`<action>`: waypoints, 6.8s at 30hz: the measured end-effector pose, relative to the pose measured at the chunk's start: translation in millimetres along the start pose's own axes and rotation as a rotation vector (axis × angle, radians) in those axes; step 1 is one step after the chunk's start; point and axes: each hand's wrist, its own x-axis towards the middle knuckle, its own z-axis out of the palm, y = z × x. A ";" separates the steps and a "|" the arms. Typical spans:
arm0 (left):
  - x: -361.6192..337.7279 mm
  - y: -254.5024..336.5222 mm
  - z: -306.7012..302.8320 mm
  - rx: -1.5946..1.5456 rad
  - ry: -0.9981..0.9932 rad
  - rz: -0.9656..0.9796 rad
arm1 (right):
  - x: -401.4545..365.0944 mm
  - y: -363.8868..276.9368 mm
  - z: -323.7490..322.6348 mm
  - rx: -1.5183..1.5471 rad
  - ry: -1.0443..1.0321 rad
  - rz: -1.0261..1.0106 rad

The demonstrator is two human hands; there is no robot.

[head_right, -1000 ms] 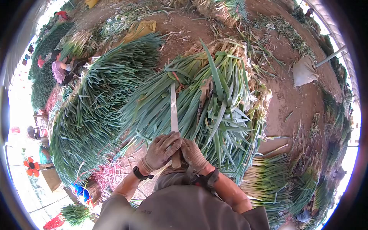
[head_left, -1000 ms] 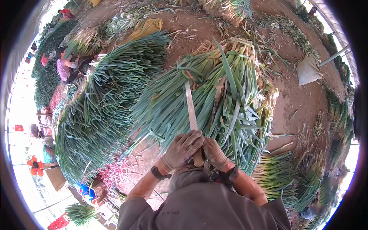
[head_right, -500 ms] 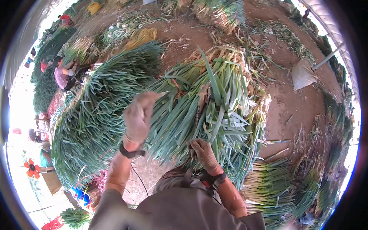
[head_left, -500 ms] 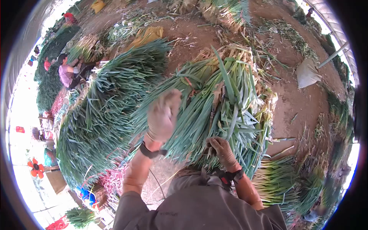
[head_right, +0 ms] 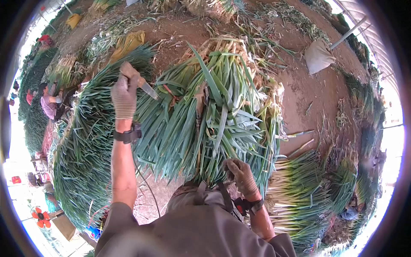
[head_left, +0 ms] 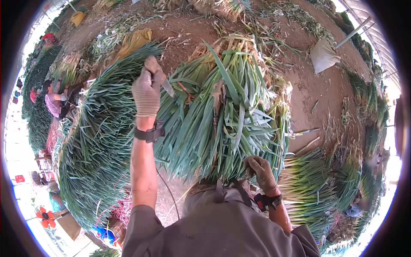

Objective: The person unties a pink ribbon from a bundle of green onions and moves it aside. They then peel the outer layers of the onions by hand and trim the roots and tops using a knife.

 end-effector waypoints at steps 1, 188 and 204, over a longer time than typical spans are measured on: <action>-13.8 -15.8 13.3 -0.033 -0.091 -0.039 | 1.2 2.4 -2.6 0.005 -0.002 0.001; -456.2 169.0 553.1 -0.250 -1.114 -0.567 | 72.4 208.7 -398.7 -0.422 0.237 0.240; -441.4 173.0 560.1 -0.326 -1.127 -0.762 | 143.6 234.3 -406.6 -0.527 0.326 0.139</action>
